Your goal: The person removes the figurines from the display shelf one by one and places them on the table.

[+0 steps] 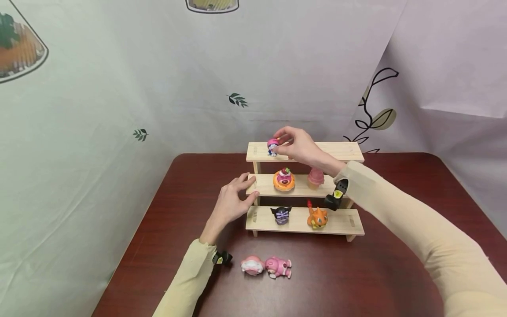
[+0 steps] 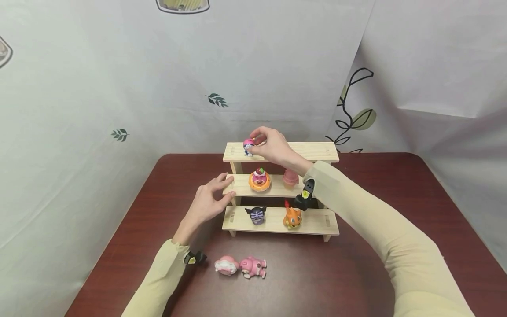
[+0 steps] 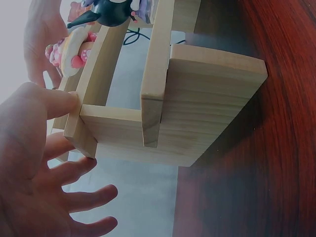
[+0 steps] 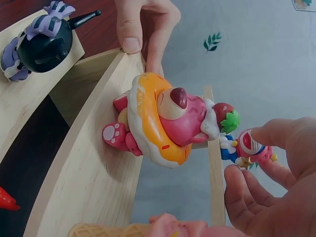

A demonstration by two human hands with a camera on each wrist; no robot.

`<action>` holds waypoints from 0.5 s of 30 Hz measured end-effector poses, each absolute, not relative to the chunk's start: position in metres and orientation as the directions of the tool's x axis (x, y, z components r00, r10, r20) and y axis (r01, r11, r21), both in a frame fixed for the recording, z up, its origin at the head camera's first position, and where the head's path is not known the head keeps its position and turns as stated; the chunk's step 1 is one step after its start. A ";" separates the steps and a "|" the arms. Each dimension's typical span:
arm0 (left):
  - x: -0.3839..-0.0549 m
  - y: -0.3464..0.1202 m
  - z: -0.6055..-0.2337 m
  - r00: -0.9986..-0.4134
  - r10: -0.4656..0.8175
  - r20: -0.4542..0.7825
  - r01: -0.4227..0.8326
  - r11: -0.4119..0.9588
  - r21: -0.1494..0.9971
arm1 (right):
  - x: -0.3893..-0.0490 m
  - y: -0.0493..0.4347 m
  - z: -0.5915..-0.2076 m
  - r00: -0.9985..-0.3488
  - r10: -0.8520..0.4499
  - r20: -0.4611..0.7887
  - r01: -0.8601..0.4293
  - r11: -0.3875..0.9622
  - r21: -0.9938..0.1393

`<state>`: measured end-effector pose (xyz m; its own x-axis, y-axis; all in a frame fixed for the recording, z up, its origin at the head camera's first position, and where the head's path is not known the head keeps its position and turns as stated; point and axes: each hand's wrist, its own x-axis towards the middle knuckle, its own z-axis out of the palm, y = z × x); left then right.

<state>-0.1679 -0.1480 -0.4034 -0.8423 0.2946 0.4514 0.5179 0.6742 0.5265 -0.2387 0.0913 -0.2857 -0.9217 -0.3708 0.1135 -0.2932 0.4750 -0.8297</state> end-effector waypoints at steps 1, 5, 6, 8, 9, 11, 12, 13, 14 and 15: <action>-0.168 -0.148 -0.403 -0.841 0.296 0.453 0.520 0.674 0.525 | -0.239 0.091 -0.286 -0.922 -0.370 0.115 -0.295 0.475 -0.829; -0.167 -0.148 -0.403 -0.844 0.295 0.448 0.516 0.673 0.529 | -0.240 0.090 -0.288 -0.921 -0.370 0.121 -0.301 0.479 -0.825; -0.167 -0.148 -0.403 -0.843 0.297 0.448 0.518 0.673 0.528 | -0.240 0.090 -0.288 -0.920 -0.371 0.124 -0.305 0.480 -0.823; -0.167 -0.148 -0.403 -0.846 0.295 0.444 0.514 0.673 0.532 | -0.240 0.089 -0.289 -0.919 -0.373 0.129 -0.311 0.482 -0.819; -0.167 -0.148 -0.403 -0.846 0.296 0.444 0.514 0.673 0.532 | -0.240 0.089 -0.289 -0.918 -0.373 0.132 -0.314 0.482 -0.818; -0.167 -0.148 -0.403 -0.846 0.295 0.445 0.514 0.672 0.532 | -0.240 0.089 -0.288 -0.917 -0.373 0.138 -0.320 0.485 -0.814; -0.167 -0.148 -0.403 -0.845 0.295 0.447 0.516 0.672 0.531 | -0.240 0.088 -0.288 -0.917 -0.372 0.142 -0.323 0.486 -0.812; -0.167 -0.148 -0.403 -0.846 0.294 0.446 0.514 0.672 0.532 | -0.240 0.088 -0.288 -0.918 -0.370 0.145 -0.324 0.487 -0.811; -0.167 -0.148 -0.403 -0.844 0.294 0.448 0.516 0.672 0.531 | -0.240 0.088 -0.288 -0.918 -0.369 0.147 -0.326 0.488 -0.810; -0.167 -0.148 -0.404 -0.843 0.295 0.449 0.517 0.672 0.530 | -0.241 0.088 -0.288 -0.918 -0.368 0.149 -0.327 0.489 -0.808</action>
